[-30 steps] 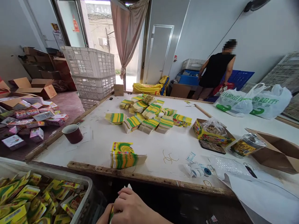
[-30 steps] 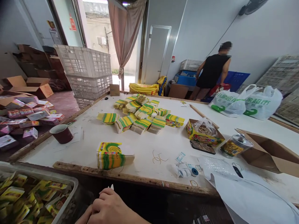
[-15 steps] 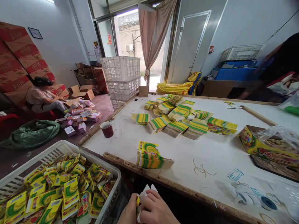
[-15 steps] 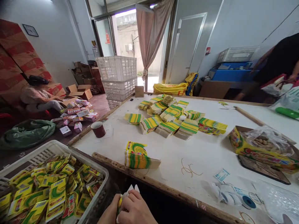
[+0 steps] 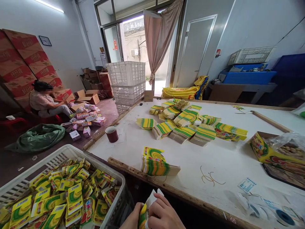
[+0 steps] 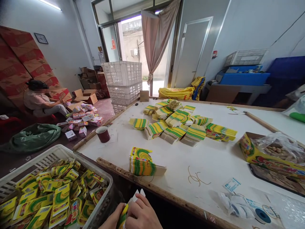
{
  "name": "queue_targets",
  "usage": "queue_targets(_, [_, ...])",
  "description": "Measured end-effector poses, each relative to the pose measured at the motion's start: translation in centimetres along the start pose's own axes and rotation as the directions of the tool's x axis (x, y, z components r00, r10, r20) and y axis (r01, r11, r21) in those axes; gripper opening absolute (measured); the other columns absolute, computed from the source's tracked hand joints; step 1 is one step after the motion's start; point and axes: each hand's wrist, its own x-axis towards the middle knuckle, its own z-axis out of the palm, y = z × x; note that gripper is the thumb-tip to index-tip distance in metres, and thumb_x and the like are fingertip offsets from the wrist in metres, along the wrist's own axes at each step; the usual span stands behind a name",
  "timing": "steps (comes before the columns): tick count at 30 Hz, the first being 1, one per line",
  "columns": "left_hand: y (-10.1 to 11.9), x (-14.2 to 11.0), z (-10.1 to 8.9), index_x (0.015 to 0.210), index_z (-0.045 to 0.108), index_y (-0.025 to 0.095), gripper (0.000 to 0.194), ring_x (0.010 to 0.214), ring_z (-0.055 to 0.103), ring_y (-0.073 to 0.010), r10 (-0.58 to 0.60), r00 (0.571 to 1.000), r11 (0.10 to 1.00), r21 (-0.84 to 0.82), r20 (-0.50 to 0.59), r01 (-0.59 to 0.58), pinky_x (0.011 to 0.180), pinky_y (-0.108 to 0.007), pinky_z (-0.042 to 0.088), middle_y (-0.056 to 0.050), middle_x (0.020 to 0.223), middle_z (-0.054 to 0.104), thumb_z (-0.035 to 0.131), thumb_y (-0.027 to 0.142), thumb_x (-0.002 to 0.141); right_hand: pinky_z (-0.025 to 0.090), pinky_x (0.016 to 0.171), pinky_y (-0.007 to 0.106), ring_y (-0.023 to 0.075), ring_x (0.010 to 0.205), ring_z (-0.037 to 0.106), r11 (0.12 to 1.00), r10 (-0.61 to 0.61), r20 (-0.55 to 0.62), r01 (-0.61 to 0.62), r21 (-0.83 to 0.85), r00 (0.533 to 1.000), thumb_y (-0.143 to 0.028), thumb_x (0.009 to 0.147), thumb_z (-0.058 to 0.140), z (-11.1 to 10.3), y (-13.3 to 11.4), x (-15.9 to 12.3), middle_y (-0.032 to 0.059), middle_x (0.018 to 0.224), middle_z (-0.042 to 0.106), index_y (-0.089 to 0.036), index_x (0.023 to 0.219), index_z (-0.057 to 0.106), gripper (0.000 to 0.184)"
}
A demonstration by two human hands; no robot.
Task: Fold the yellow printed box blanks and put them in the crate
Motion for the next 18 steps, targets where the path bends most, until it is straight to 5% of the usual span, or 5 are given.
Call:
queue_targets(4, [1.0, -0.1, -0.8, 0.080, 0.055, 0.017, 0.055, 0.072, 0.048, -0.0131, -0.061, 0.997, 0.898, -0.439, -0.046, 0.034, 0.071, -0.026, 0.040, 0.002, 0.074, 0.050, 0.065, 0.070, 0.066, 0.037, 0.109, 0.036, 0.0095, 0.064, 0.053, 1.000, -0.018, 0.021, 0.019, -0.011, 1.000, -0.015, 0.095, 0.042, -1.2, 0.3, 0.5, -0.0054, 0.066, 0.056, -0.023, 0.065, 0.052, 0.033])
queue_targets(8, [0.3, 0.3, -0.7, 0.066, 0.051, 0.016, 0.061, 0.054, 0.039, -0.0073, -0.169, 0.983, 0.772, -0.629, -0.069, 0.089, 0.057, -0.022, 0.031, 0.005, 0.059, 0.042, 0.078, 0.068, 0.049, 0.033, 0.113, 0.041, 0.0086, 0.059, 0.052, 0.998, -0.048, 0.065, 0.051, -0.047, 0.997, -0.012, 0.091, 0.046, -1.2, 0.8, 0.2, -0.0064, 0.065, 0.054, -0.023, 0.065, 0.050, 0.029])
queue_targets(15, [0.5, 0.3, -0.5, 0.057, 0.042, 0.018, 0.064, 0.054, 0.030, -0.0081, -0.108, 0.973, 0.927, -0.375, -0.203, 0.025, 0.054, -0.023, 0.030, 0.007, 0.055, 0.032, 0.064, 0.078, 0.057, 0.032, 0.115, 0.041, 0.0066, 0.057, 0.054, 0.997, -0.058, 0.026, 0.060, -0.055, 0.998, -0.009, 0.088, 0.047, -0.3, 0.8, -0.8, -0.0071, 0.062, 0.053, -0.022, 0.062, 0.048, 0.029])
queue_targets(18, [0.8, -0.2, -0.6, 0.074, 0.057, 0.017, 0.050, 0.067, 0.049, -0.0144, -0.053, 0.979, 0.989, -0.147, -0.199, 0.023, 0.065, -0.026, 0.044, 0.002, 0.066, 0.051, 0.065, 0.066, 0.066, 0.032, 0.115, 0.042, 0.0069, 0.058, 0.055, 0.996, -0.046, 0.027, 0.048, -0.074, 0.999, -0.010, 0.090, 0.044, -0.9, 0.5, -0.1, -0.0063, 0.061, 0.053, -0.022, 0.061, 0.048, 0.031])
